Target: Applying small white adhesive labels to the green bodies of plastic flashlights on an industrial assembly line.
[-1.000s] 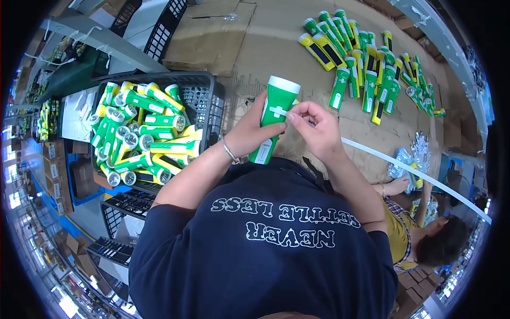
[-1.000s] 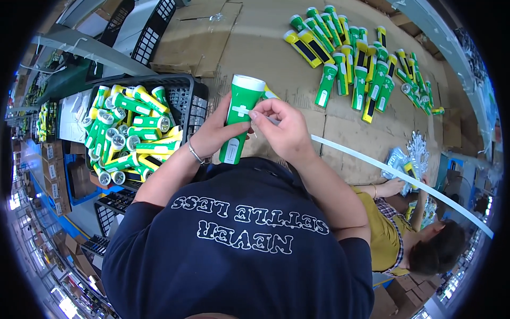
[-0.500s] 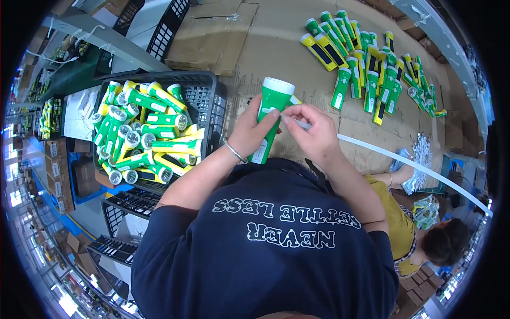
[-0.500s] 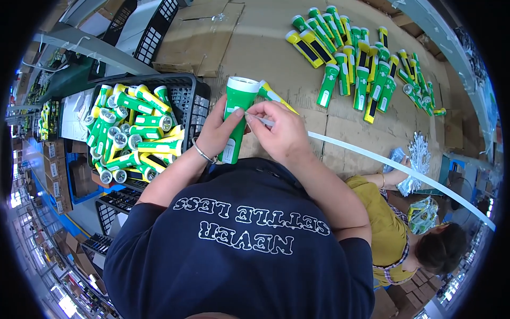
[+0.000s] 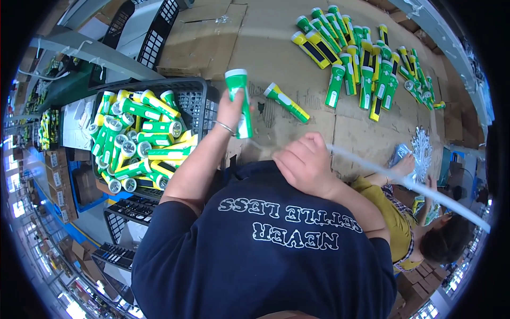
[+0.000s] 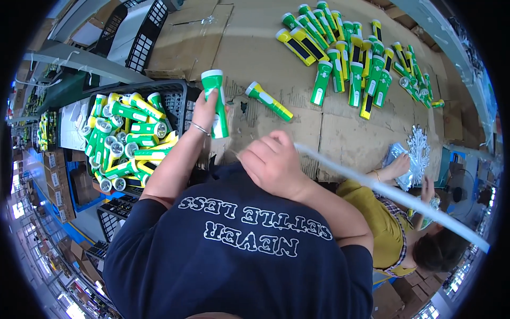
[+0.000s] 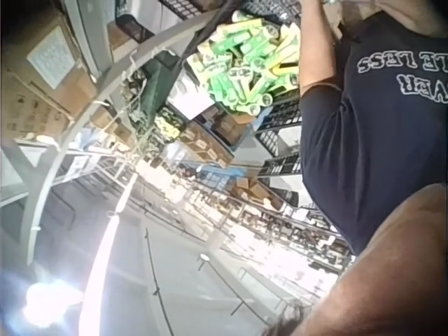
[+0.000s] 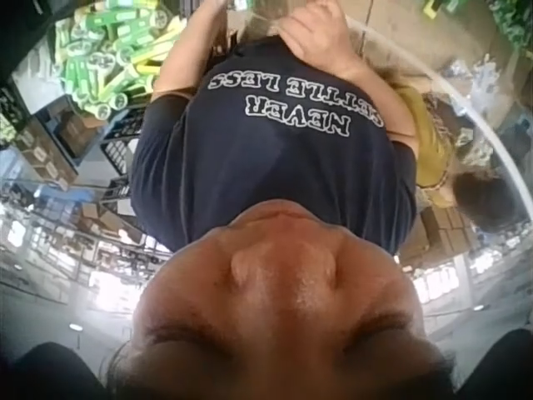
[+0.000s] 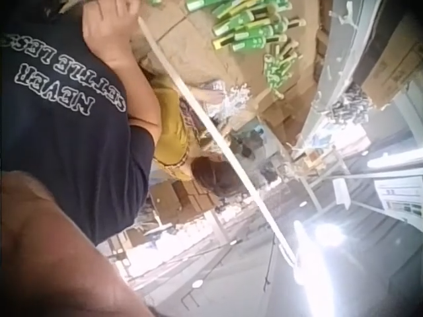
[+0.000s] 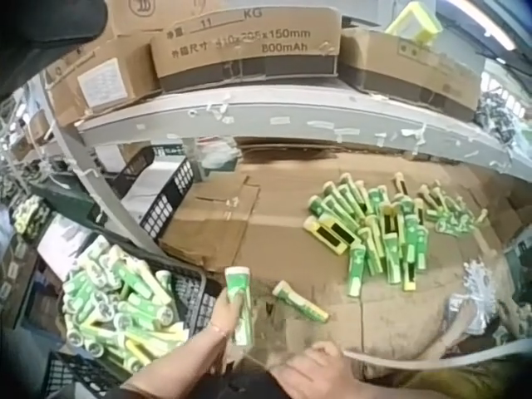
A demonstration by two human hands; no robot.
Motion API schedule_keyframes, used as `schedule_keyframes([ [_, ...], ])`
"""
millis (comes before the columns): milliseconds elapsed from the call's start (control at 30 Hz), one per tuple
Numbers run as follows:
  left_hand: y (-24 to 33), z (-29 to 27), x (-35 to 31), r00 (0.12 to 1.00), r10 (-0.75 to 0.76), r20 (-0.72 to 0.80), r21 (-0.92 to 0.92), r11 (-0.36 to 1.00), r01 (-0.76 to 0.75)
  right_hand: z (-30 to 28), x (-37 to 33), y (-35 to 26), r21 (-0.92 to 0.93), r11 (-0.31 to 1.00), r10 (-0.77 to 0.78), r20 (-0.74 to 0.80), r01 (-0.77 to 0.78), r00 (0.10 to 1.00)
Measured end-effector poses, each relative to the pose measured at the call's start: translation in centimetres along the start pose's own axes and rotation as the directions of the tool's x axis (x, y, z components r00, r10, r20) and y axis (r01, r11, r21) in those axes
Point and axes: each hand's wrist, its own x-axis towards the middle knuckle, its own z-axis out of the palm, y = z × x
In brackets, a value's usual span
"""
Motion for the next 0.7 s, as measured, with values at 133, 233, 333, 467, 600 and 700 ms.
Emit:
schedule_keyframes([
  [133, -5.5, -1.9, 3.9, 0.944, -0.326, 0.055, -0.142, 0.933, 0.331, 0.3, -1.7, 2.0, 0.056, 0.98, 0.19, 0.01, -0.19, 0.982],
  [233, -8.9, 0.6, 5.5, 0.844, -0.536, 0.012, -0.37, 0.782, 0.501, 0.3, -2.5, 2.2, 0.194, 0.871, 0.441, 0.1, -0.452, 0.892],
  [333, -10.5, 3.6, 8.8, 0.893, -0.449, 0.003, -0.499, 0.774, 0.39, 2.4, -3.9, 3.8, 0.247, 0.816, 0.522, 0.071, -0.522, 0.85],
  [467, -6.9, 4.5, 10.6, 0.929, -0.37, -0.034, -0.022, 0.929, 0.369, 5.2, -6.8, 6.0, 0.393, 0.664, 0.635, 0.152, -0.635, 0.758],
  [600, -3.4, -2.5, 9.3, 0.675, 0.728, -0.118, 0.812, 0.462, -0.357, 4.9, -6.7, 5.7, 0.385, 0.694, 0.592, 0.175, -0.608, 0.787],
  [700, 2.2, -12.0, 5.9, 0.374, 0.912, -0.169, 0.957, 0.243, -0.158, 4.7, -6.3, 5.6, 0.418, 0.654, 0.627, 0.167, -0.631, 0.761],
])
